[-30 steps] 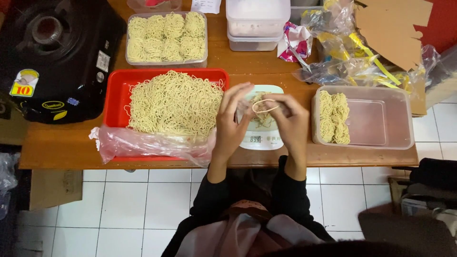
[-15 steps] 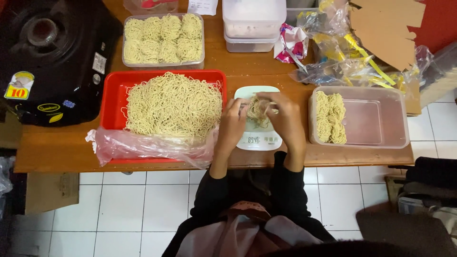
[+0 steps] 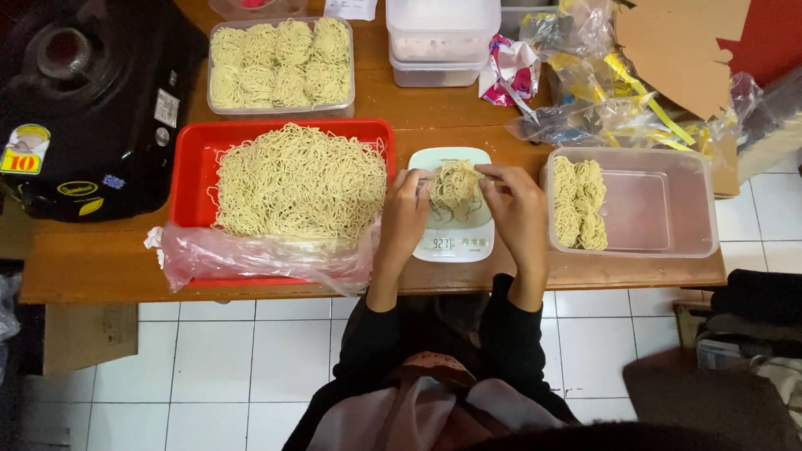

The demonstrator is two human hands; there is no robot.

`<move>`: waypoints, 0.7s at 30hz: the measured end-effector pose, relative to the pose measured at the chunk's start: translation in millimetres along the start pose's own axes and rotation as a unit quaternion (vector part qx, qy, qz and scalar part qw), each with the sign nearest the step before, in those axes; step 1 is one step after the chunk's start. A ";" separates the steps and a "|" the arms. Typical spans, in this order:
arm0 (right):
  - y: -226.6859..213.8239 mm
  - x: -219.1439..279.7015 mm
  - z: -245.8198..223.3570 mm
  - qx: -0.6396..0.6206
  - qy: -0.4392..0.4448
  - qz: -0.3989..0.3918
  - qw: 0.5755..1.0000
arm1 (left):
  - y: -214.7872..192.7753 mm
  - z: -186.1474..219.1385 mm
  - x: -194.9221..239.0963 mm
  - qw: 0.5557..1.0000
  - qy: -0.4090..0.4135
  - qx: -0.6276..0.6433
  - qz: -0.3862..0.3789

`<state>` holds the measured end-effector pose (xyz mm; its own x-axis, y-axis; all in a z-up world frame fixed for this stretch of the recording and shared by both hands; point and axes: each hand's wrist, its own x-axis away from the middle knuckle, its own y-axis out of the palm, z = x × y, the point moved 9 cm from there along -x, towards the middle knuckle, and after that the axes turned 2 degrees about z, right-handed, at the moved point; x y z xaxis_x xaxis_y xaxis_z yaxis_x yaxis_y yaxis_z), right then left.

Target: The person portions loose noodles from a red tray onto a digital scale, shapes them into compact bundles, and places the bundles into a clear plastic container. The process is repeated multiple times.

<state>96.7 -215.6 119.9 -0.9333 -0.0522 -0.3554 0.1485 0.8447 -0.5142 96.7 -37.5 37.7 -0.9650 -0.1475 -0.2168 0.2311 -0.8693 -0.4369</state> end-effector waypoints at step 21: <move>124.7 5.7 -66.6 -0.068 -0.116 -0.094 0.986 | -148.3 55.7 41.4 0.955 0.033 -0.031 0.294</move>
<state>88.1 -75.1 105.8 -0.8377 -0.3224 -0.4408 -0.0806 0.8713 -0.4841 15.6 59.1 142.2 -0.6562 -0.5706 -0.4937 0.7399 -0.6149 -0.2729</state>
